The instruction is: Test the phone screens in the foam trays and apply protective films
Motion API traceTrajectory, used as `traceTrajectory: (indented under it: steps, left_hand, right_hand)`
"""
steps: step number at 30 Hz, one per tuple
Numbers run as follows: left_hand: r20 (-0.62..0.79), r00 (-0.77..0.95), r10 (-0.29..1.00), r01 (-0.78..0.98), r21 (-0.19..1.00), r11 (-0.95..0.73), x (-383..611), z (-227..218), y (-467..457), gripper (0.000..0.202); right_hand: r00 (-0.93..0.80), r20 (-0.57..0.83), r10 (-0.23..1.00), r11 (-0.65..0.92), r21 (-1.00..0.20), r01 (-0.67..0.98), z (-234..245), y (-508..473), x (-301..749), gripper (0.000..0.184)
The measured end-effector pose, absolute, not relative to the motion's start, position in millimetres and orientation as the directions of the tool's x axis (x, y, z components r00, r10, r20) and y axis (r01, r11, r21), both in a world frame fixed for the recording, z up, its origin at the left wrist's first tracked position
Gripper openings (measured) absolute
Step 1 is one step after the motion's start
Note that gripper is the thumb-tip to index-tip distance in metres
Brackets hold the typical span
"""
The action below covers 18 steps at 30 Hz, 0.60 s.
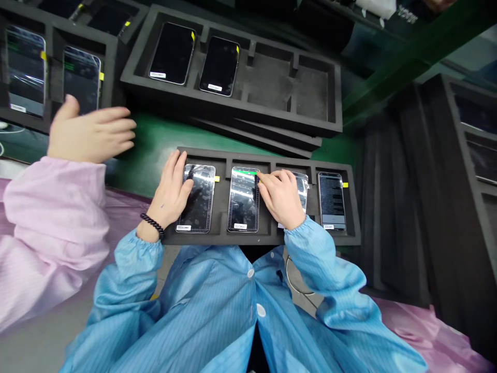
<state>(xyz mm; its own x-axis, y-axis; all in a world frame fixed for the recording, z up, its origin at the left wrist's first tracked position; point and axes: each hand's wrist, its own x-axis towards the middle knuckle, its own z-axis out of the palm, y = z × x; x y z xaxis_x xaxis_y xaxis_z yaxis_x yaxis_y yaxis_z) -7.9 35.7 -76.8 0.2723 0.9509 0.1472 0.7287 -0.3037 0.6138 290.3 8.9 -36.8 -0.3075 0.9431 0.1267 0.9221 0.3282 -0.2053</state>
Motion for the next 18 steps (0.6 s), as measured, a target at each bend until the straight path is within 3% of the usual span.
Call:
traceTrajectory:
  steps: [18]
  left_hand:
    - [0.11, 0.26, 0.959, 0.738, 0.618, -0.271, -8, -74, 34, 0.075]
  right_hand:
    - [-0.36, 0.211, 0.909, 0.383, -0.078, 0.921, -31, -22, 284, 0.03]
